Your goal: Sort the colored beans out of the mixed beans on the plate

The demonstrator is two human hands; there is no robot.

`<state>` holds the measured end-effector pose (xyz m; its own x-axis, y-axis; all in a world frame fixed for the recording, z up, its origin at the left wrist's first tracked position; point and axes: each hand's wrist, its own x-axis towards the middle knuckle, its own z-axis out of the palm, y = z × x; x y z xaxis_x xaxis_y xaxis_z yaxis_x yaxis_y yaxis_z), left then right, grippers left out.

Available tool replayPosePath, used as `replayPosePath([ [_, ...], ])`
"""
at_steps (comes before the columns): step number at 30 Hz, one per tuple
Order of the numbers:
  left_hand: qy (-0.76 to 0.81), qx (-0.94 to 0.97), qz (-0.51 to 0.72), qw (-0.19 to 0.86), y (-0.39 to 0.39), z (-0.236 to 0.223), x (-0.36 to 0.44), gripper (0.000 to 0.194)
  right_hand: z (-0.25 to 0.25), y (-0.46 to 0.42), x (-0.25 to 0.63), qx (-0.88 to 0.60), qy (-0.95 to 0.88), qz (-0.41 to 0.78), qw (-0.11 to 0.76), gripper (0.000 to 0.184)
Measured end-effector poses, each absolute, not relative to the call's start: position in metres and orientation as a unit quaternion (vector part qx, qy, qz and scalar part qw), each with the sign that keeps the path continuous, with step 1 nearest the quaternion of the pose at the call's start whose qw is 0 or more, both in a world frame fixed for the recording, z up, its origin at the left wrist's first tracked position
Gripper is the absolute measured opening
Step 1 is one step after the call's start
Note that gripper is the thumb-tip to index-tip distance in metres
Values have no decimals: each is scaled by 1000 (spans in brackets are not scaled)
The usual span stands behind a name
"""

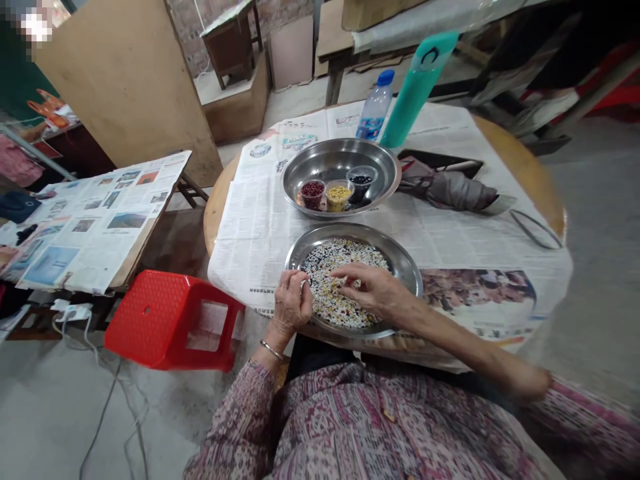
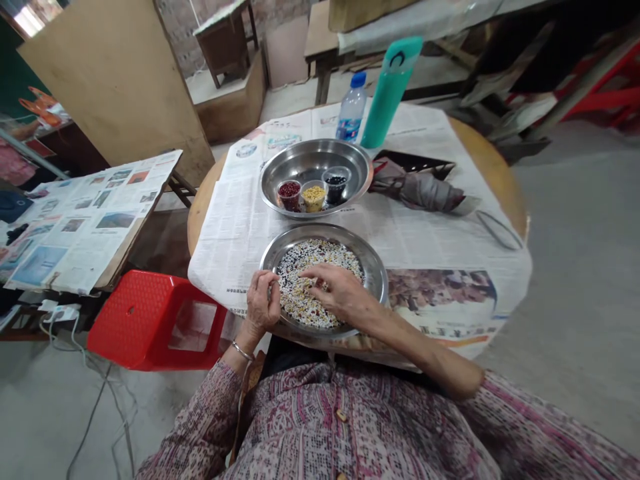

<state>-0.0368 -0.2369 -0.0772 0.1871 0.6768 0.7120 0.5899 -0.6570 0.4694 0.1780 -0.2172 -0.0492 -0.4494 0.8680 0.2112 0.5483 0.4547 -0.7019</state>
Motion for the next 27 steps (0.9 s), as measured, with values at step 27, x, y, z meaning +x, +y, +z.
replayPosePath([
  [27, 443, 752, 485, 56, -244, -73, -36, 15, -58, -211, 146, -148, -967, 86, 189, 11],
])
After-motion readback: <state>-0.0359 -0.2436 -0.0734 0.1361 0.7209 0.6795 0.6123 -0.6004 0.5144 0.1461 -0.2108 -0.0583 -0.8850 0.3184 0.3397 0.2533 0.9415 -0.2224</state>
